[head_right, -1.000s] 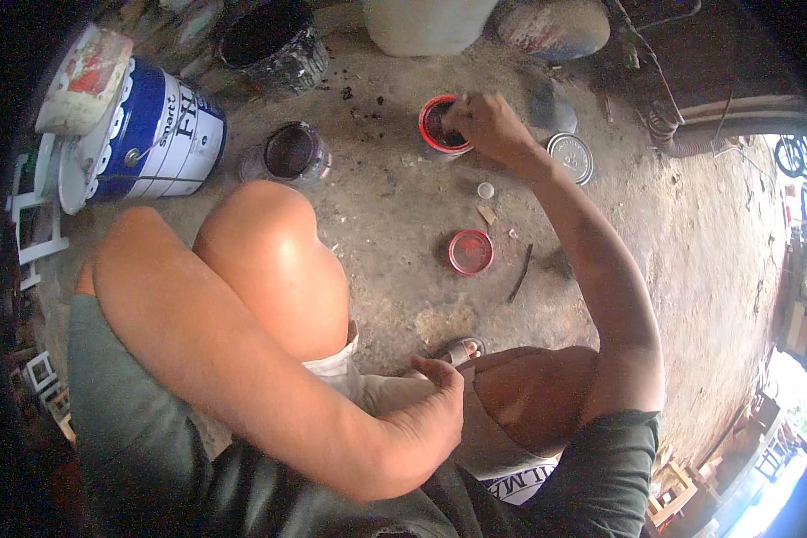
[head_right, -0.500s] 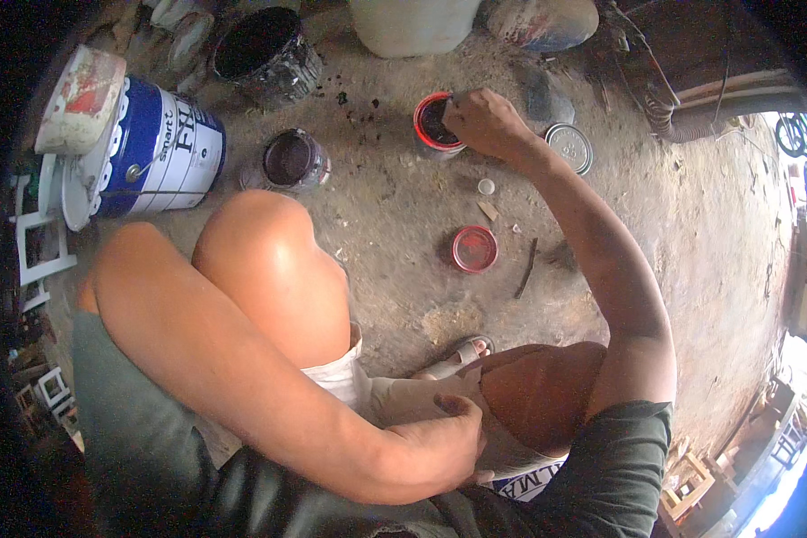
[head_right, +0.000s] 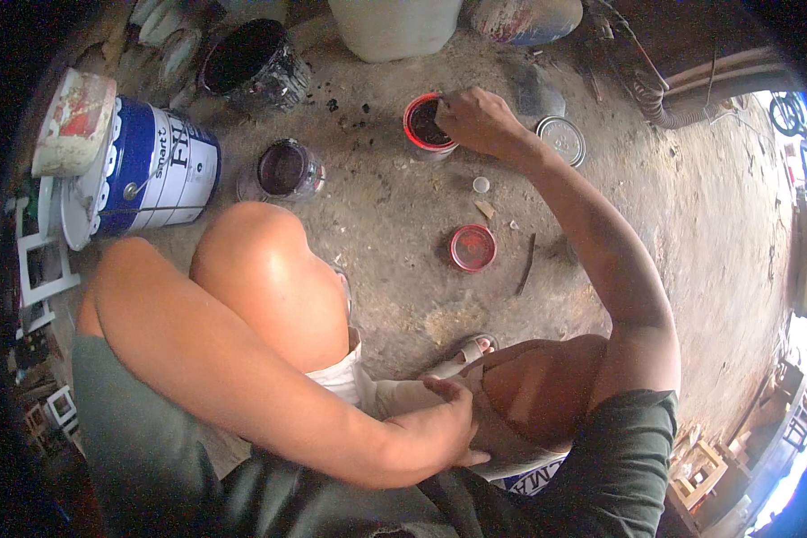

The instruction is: The person stirs a red liquid in a small can using a stick while holding a bucket of dark liquid.

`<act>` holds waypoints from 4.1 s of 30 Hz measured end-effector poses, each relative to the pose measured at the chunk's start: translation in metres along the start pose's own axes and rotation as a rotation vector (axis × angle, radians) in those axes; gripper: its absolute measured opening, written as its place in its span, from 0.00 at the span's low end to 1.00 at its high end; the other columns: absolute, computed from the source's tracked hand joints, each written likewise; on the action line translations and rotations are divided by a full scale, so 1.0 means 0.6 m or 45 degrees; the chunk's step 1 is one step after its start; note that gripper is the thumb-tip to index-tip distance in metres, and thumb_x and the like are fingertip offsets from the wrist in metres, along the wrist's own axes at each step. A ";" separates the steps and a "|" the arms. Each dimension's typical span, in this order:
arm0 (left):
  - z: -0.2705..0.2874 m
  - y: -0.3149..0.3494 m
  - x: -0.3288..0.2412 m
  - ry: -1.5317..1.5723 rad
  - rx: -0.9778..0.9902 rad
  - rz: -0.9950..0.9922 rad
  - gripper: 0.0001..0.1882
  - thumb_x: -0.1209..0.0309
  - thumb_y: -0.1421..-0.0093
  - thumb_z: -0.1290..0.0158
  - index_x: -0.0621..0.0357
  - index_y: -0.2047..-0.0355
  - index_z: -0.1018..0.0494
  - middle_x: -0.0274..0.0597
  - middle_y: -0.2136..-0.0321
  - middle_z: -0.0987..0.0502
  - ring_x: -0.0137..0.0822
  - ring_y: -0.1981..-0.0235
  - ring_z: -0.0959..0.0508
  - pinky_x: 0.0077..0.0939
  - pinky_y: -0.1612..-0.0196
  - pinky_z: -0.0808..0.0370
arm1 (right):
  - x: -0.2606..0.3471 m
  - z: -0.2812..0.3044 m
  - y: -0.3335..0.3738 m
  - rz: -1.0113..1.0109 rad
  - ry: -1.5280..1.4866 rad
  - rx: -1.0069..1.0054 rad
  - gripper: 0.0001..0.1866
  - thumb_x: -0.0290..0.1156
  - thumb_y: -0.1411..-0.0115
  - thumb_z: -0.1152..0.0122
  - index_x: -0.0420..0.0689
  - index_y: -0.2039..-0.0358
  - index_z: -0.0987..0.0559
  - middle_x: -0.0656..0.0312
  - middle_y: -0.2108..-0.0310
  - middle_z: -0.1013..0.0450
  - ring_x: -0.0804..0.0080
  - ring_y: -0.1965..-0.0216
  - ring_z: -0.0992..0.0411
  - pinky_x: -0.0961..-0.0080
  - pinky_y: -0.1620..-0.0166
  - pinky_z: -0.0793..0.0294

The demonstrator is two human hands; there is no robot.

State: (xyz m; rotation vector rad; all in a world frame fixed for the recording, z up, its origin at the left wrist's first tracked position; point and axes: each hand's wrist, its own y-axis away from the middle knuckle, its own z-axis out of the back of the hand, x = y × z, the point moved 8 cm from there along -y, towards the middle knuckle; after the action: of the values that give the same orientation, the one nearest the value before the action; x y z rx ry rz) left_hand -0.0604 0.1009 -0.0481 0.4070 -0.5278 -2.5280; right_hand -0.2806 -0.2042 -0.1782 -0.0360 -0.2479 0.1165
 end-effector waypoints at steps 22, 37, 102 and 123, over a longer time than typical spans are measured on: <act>0.011 -0.038 0.010 -0.005 -0.096 0.077 0.36 0.62 0.31 0.65 0.35 0.27 0.67 0.46 0.58 0.25 0.43 0.65 0.25 0.43 0.70 0.29 | -0.063 -0.036 0.012 -0.002 -0.248 -0.157 0.21 0.48 0.40 0.43 0.40 0.66 0.22 0.44 0.69 0.24 0.45 0.62 0.24 0.53 0.58 0.25; 0.017 -0.026 0.014 0.018 -0.097 0.084 0.36 0.63 0.32 0.64 0.35 0.27 0.65 0.46 0.60 0.24 0.43 0.67 0.25 0.39 0.70 0.30 | -0.032 -0.007 0.007 -0.112 0.193 0.033 0.12 0.38 0.44 0.42 0.45 0.69 0.16 0.51 0.68 0.20 0.53 0.63 0.20 0.56 0.65 0.19; 0.030 -0.005 0.019 -0.013 -0.158 0.185 0.34 0.65 0.32 0.65 0.33 0.27 0.59 0.46 0.62 0.26 0.42 0.69 0.27 0.39 0.68 0.30 | -0.052 0.018 0.013 -0.266 -0.100 -0.166 0.12 0.38 0.42 0.43 0.43 0.69 0.17 0.54 0.67 0.21 0.55 0.62 0.21 0.58 0.60 0.21; 0.029 -0.002 0.021 -0.005 -0.147 0.183 0.33 0.62 0.33 0.62 0.39 0.28 0.54 0.47 0.61 0.27 0.43 0.64 0.28 0.41 0.65 0.30 | -0.154 0.099 0.048 0.283 0.016 -0.287 0.11 0.30 0.50 0.36 0.48 0.64 0.15 0.65 0.67 0.19 0.72 0.66 0.22 0.74 0.63 0.25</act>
State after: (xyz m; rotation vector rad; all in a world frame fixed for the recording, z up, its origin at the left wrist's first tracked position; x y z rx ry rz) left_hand -0.0780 0.1001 -0.0357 0.3104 -0.3959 -2.4074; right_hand -0.3877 -0.1855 -0.1443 -0.2888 -0.2434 0.3090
